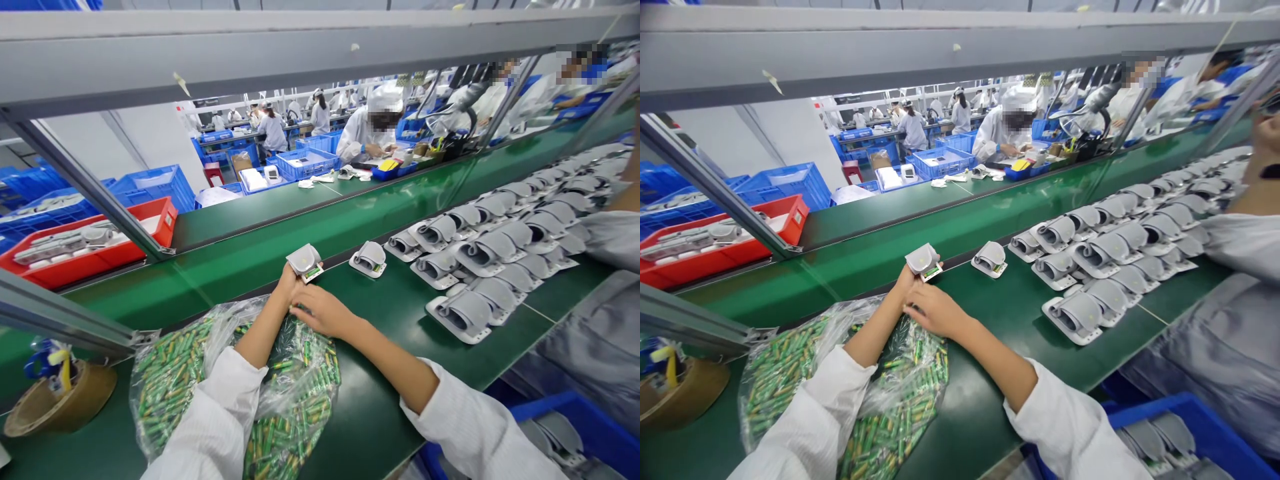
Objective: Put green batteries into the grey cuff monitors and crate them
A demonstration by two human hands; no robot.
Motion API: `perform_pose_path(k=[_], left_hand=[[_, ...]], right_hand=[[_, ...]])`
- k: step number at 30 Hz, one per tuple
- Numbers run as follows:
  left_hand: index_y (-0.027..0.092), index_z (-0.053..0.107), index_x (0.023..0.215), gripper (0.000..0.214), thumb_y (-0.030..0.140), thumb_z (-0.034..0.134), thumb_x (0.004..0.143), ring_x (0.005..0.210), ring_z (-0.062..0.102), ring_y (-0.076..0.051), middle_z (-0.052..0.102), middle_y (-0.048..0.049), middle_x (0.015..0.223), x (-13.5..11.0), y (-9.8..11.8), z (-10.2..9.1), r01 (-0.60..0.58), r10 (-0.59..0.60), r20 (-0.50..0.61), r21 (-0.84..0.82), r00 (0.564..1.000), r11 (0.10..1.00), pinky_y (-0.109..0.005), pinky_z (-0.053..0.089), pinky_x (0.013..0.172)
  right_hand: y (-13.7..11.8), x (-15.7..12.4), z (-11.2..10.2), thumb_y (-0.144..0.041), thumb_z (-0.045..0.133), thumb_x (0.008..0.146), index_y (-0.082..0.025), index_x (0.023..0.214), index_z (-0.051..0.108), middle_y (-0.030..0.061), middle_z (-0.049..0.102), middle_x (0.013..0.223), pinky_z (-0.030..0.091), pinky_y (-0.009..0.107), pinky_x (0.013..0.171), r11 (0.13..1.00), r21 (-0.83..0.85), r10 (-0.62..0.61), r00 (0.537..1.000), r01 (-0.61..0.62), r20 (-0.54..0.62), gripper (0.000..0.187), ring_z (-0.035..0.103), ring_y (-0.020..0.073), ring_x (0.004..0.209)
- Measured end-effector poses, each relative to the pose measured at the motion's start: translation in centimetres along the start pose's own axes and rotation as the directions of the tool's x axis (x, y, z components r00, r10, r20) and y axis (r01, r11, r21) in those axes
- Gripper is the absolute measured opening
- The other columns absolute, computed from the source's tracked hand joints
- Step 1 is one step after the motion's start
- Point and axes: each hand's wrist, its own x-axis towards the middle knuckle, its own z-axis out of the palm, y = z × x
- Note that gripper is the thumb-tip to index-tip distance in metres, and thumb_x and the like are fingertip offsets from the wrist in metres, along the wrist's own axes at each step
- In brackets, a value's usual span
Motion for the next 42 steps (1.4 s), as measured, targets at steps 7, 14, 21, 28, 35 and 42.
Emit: perform_pose_path(k=[7, 14, 21, 28, 35, 42], left_hand=[[0.014, 0.074, 0.106, 0.034, 0.025, 0.080, 0.074, 0.093, 0.080, -0.030, 0.081, -0.0109, 0.091, 0.9, -0.6, -0.5, -0.028, 0.027, 0.024, 0.031, 0.999, 0.999, -0.046, 0.064, 0.095], [0.017, 0.072, 0.109, 0.041, 0.028, 0.087, 0.073, 0.089, 0.078, -0.027, 0.080, -0.0087, 0.094, 1.0, -1.0, -0.8, -0.060, 0.060, 0.000, 0.032, 0.998, 0.998, -0.039, 0.062, 0.087], [0.018, 0.068, 0.102, 0.043, 0.023, 0.092, 0.067, 0.081, 0.074, -0.020, 0.078, -0.0052, 0.092, 0.9, -1.3, -0.8, -0.091, 0.091, -0.015, 0.021, 0.996, 0.996, -0.034, 0.057, 0.083], [0.019, 0.064, 0.101, 0.047, 0.020, 0.094, 0.065, 0.081, 0.072, -0.019, 0.076, -0.0032, 0.091, 0.7, -1.2, -0.5, -0.093, 0.094, -0.007, 0.030, 0.996, 0.995, -0.033, 0.056, 0.081], [0.020, 0.064, 0.100, 0.044, 0.016, 0.093, 0.066, 0.079, 0.070, -0.017, 0.074, 0.0003, 0.089, 0.5, -1.0, -0.3, -0.102, 0.102, 0.006, 0.048, 0.995, 0.994, -0.030, 0.054, 0.082], [0.020, 0.063, 0.097, 0.046, 0.019, 0.095, 0.065, 0.075, 0.068, -0.015, 0.072, 0.0015, 0.085, 0.1, -0.9, 0.1, -0.102, 0.101, 0.016, 0.071, 0.995, 0.992, -0.026, 0.054, 0.073]], right_hand=[[2.9, -0.3, -1.6, -0.035, 0.057, 0.103, -0.022, 0.101, 0.073, 0.0058, 0.072, 0.090, 0.057, 0.033, 0.067, 0.949, 0.076, 0.307, 0.838, -0.306, -0.451, 0.021, 0.061, 0.0156, 0.064], [3.4, -0.5, -1.4, -0.036, 0.056, 0.104, -0.022, 0.109, 0.077, 0.0110, 0.078, 0.109, 0.061, 0.034, 0.067, 0.940, 0.035, 0.315, 0.819, -0.341, -0.480, 0.025, 0.072, 0.0196, 0.078], [4.3, -0.7, 0.1, -0.033, 0.061, 0.103, -0.023, 0.110, 0.079, 0.0113, 0.077, 0.111, 0.060, 0.044, 0.094, 0.916, -0.127, 0.297, 0.856, -0.381, -0.423, 0.022, 0.071, 0.0278, 0.104], [4.6, -0.8, 0.7, -0.039, 0.067, 0.100, -0.022, 0.105, 0.080, 0.0127, 0.072, 0.114, 0.056, 0.047, 0.098, 0.861, -0.139, 0.374, 0.795, -0.489, -0.478, 0.021, 0.064, 0.0306, 0.109], [5.3, -0.7, 0.6, -0.055, 0.074, 0.092, -0.022, 0.100, 0.072, 0.0112, 0.070, 0.110, 0.057, 0.043, 0.090, 0.791, 0.019, 0.542, 0.687, -0.611, -0.485, 0.034, 0.066, 0.0284, 0.099], [5.2, -0.6, 0.7, -0.052, 0.074, 0.089, -0.022, 0.099, 0.067, 0.0090, 0.073, 0.104, 0.054, 0.041, 0.085, 0.750, 0.038, 0.599, 0.654, -0.660, -0.462, 0.033, 0.069, 0.0269, 0.092]])
